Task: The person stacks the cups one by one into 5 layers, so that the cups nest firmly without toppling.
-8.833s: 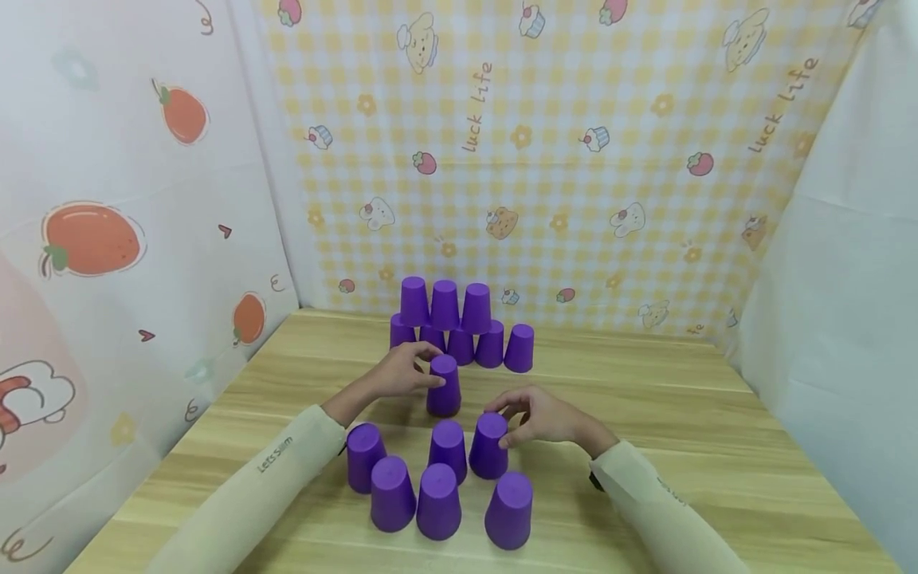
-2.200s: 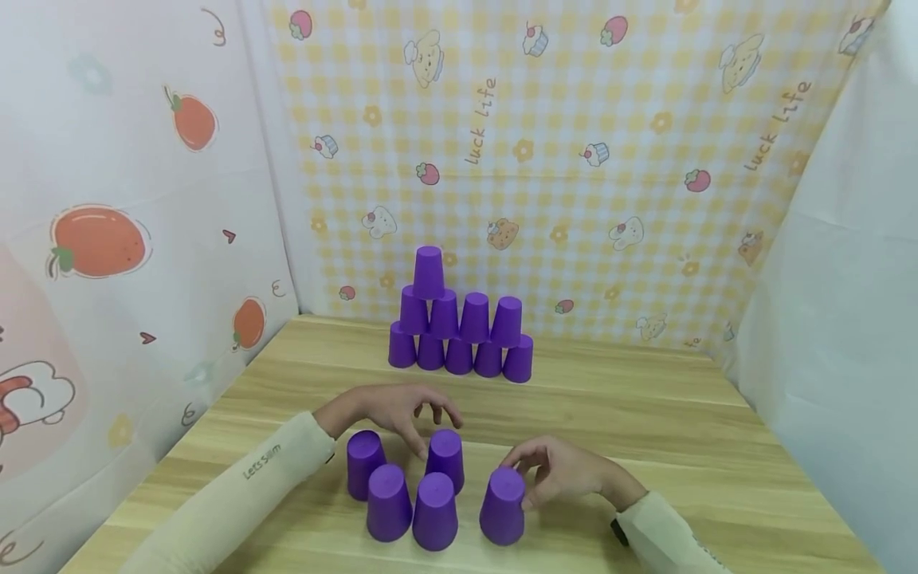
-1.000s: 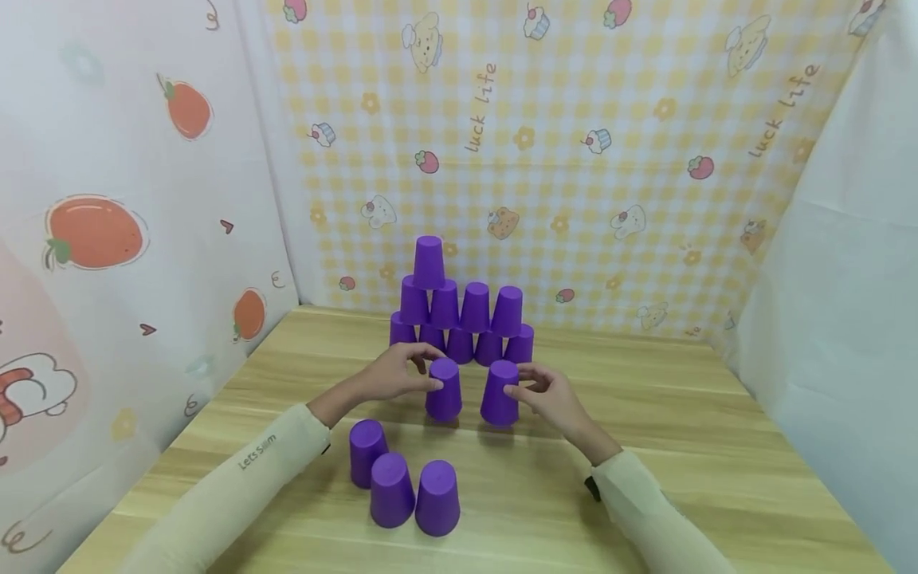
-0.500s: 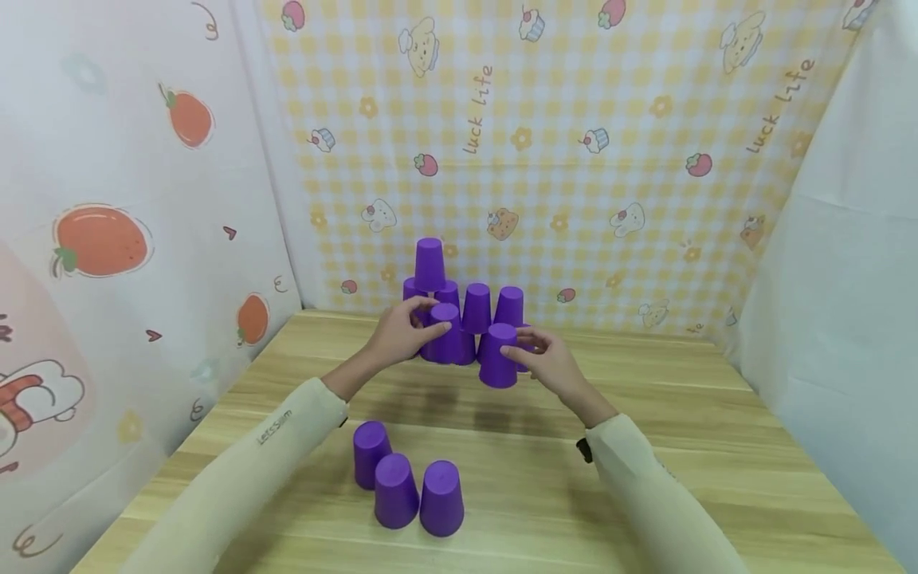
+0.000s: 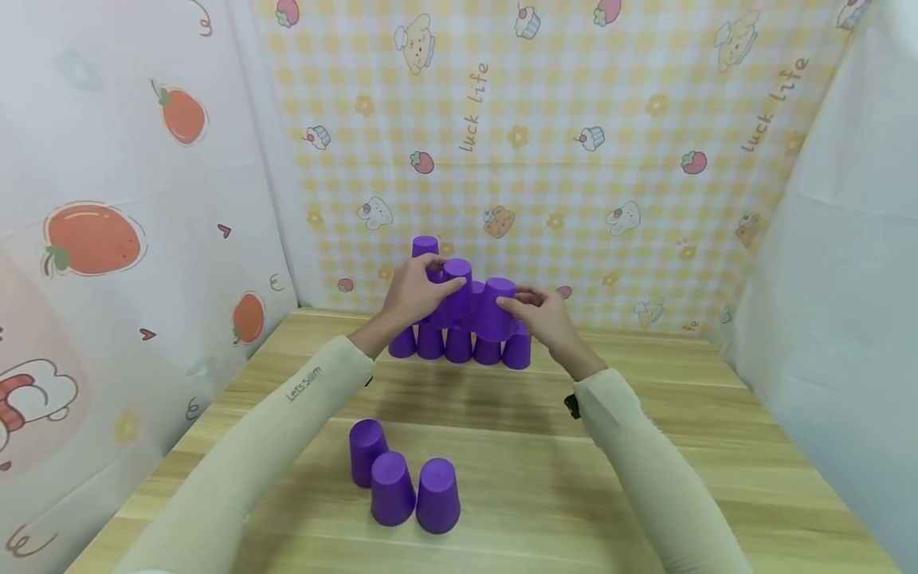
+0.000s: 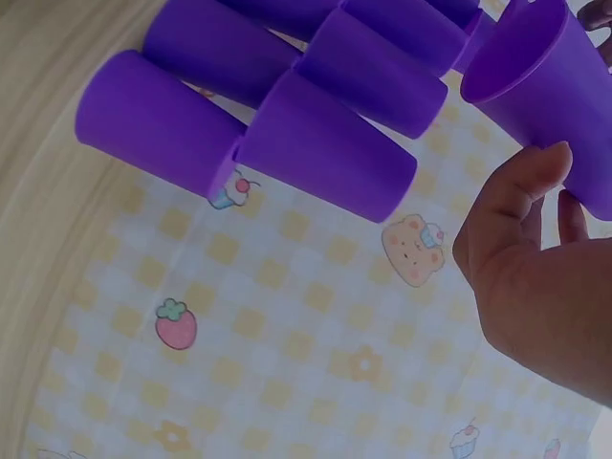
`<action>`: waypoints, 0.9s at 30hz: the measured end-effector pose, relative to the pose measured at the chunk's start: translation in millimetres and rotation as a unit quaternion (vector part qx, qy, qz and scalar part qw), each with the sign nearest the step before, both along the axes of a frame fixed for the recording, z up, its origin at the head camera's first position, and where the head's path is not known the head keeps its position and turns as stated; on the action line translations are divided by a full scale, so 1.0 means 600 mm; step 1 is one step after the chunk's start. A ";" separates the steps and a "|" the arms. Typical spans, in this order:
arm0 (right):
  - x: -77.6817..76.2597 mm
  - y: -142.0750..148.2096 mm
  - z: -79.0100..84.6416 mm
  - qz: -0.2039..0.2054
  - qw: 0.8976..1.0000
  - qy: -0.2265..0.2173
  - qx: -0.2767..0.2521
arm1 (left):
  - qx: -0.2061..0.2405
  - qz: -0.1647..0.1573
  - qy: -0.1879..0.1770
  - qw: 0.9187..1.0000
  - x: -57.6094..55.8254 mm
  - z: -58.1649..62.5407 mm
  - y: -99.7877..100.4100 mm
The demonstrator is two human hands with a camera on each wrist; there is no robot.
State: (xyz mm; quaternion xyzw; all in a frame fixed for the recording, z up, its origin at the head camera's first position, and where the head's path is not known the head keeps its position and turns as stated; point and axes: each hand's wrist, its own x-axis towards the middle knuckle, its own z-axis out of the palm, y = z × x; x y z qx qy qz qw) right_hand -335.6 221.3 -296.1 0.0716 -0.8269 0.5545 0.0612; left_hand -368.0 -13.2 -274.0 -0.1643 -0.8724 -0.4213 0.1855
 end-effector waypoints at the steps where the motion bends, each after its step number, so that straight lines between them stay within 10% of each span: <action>1: -0.003 -0.001 0.005 -0.001 1.000 0.005 -0.001 | -0.004 0.004 -0.002 1.000 -0.003 0.003 0.002; 14: -0.051 0.003 0.047 -0.026 0.997 0.073 0.011 | -0.039 0.055 -0.017 0.998 -0.033 0.045 0.022; 27: -0.073 -0.021 0.041 -0.047 0.994 0.093 0.019 | -0.049 0.059 -0.010 0.997 -0.050 0.043 0.040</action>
